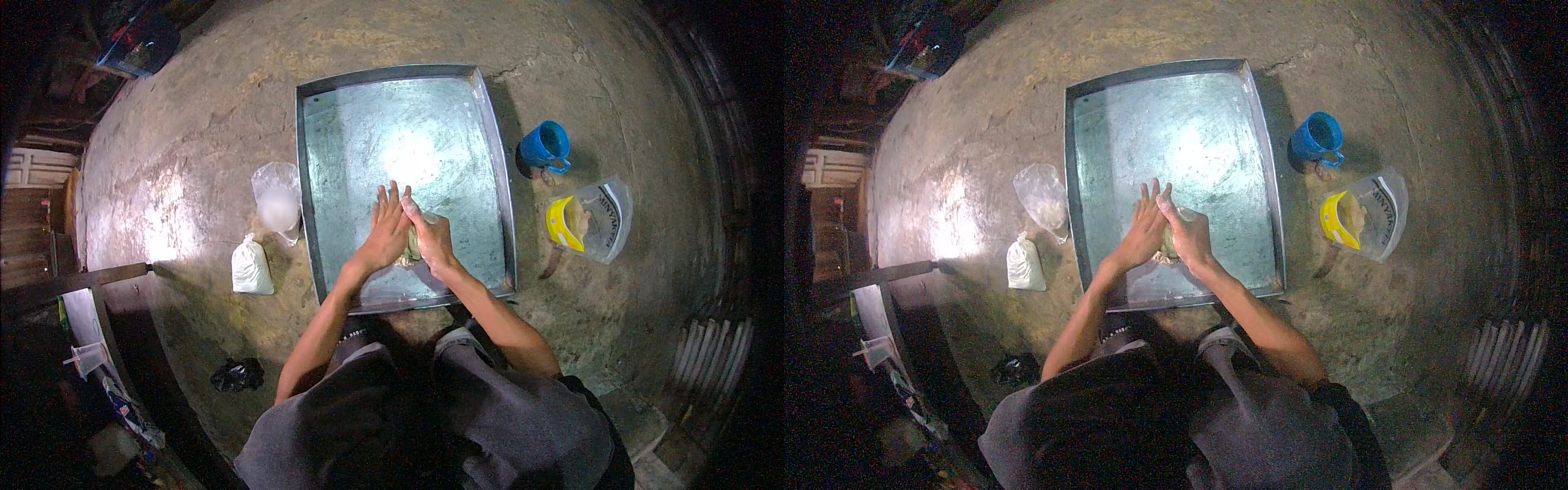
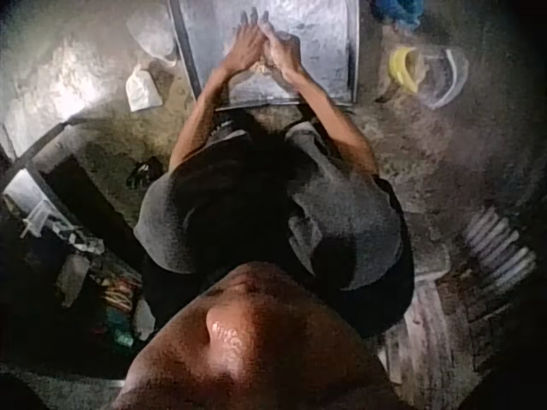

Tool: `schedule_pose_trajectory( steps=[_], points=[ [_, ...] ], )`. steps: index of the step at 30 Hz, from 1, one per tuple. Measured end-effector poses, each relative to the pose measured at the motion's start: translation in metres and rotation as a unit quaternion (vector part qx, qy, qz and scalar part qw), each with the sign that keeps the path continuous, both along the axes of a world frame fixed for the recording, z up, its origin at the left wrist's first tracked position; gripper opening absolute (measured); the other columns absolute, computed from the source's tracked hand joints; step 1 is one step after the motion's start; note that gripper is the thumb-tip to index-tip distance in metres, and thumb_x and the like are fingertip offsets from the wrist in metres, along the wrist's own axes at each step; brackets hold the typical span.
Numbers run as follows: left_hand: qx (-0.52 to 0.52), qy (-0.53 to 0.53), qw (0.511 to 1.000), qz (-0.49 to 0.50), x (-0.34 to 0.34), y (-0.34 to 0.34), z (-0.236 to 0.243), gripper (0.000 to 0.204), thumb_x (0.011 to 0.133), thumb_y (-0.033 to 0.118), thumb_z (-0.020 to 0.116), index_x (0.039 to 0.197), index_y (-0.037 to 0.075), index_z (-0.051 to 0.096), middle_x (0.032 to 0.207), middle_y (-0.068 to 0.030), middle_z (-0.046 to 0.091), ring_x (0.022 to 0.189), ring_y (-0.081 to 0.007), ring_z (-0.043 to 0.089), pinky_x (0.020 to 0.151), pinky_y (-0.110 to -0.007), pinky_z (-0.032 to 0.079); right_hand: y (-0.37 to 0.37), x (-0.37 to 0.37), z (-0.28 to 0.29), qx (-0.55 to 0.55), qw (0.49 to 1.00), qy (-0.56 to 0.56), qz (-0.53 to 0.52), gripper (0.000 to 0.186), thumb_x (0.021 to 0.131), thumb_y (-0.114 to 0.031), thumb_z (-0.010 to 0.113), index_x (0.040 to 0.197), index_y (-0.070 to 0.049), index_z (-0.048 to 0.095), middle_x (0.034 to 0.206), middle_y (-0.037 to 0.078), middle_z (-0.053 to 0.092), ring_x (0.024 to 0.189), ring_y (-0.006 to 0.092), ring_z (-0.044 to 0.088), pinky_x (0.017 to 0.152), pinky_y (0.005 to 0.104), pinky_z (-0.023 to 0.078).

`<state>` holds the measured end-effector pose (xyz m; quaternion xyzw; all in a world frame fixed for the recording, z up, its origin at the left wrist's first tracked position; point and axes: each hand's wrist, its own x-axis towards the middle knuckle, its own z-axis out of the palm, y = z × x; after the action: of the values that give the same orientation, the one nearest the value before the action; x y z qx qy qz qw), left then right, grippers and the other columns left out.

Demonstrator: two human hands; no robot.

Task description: The person presses and flattens a portion of dough on a metal tray, then rolls it into a cylinder by hand before pouring oil from a bottle.

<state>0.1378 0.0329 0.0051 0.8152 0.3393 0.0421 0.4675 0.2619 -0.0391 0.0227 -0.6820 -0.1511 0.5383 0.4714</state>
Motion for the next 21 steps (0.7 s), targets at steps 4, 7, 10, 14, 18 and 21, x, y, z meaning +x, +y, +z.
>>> schedule_pose_trajectory(
  steps=[4, 7, 10, 14, 18, 21],
  points=[
    [-0.476, -0.246, 0.82, 0.2, 0.005, -0.011, 0.019, 0.066, 0.113, 0.042, 0.027, 0.16, -0.005, 0.024, 0.167, -0.0231, 0.026, 0.155, -0.0366, 0.023, 0.126, -0.047, 0.022, 0.004, -0.001, 0.002, 0.079, 0.994, -0.081, 0.004, 0.055, 0.098, -0.051, 0.069, 0.088, 0.003, 0.073, 0.079, 0.003, 0.067, 0.077, 0.0102, 0.057, 0.069, 0.0313, 0.048],
    [-0.499, -0.338, 0.757, 0.252, 0.002, -0.025, 0.011, 0.068, 0.112, 0.049, 0.028, 0.149, -0.007, 0.04, 0.152, -0.0222, 0.046, 0.14, -0.0323, 0.047, 0.122, -0.047, 0.031, 0.01, 0.003, 0.013, 0.119, 0.987, -0.11, -0.008, 0.06, 0.097, -0.052, 0.069, 0.072, 0.002, 0.063, 0.064, 0.001, 0.061, 0.061, 0.0088, 0.05, 0.054, 0.031, 0.042],
    [-0.524, -0.38, 0.701, 0.3, 0.01, -0.033, 0.008, 0.067, 0.111, 0.054, 0.029, 0.14, -0.003, 0.049, 0.134, -0.0175, 0.06, 0.124, -0.0286, 0.058, 0.112, -0.045, 0.041, 0.014, 0.009, 0.023, 0.2, 0.945, -0.253, 0.06, 0.057, 0.095, -0.05, 0.071, 0.076, 0.003, 0.067, 0.063, 0.009, 0.065, 0.058, 0.0183, 0.061, 0.057, 0.0358, 0.048],
    [-0.526, -0.392, 0.685, 0.317, 0.01, -0.028, 0.02, 0.071, 0.108, 0.063, 0.029, 0.129, 0.001, 0.055, 0.115, -0.0132, 0.066, 0.103, -0.024, 0.064, 0.094, -0.042, 0.052, 0.0, -0.003, 0.052, 0.268, 0.849, -0.411, 0.194, 0.058, 0.1, -0.042, 0.063, 0.14, 0.0, 0.057, 0.116, 0.028, 0.07, 0.108, 0.0463, 0.066, 0.096, 0.0515, 0.049],
    [-0.558, -0.342, 0.64, 0.401, 0.014, -0.023, 0.034, 0.072, 0.102, 0.071, 0.035, 0.112, 0.004, 0.061, 0.096, -0.009, 0.068, 0.085, -0.0215, 0.067, 0.081, -0.038, 0.055, -0.015, -0.014, 0.053, 0.2, 0.761, -0.548, 0.286, 0.07, 0.108, -0.035, 0.044, 0.162, 0.001, 0.02, 0.134, 0.035, 0.059, 0.138, 0.0529, 0.045, 0.123, 0.0632, 0.017],
    [-0.549, -0.341, 0.644, 0.409, 0.013, -0.025, 0.024, 0.069, 0.1, 0.071, 0.043, 0.094, 0.005, 0.064, 0.083, -0.0073, 0.068, 0.077, -0.0209, 0.066, 0.074, -0.038, 0.056, -0.018, -0.007, 0.052, 0.226, 0.815, -0.476, 0.242, 0.062, 0.11, -0.029, 0.038, 0.161, 0.002, 0.024, 0.136, 0.035, 0.058, 0.141, 0.052, 0.043, 0.122, 0.0628, 0.019]
  ],
)
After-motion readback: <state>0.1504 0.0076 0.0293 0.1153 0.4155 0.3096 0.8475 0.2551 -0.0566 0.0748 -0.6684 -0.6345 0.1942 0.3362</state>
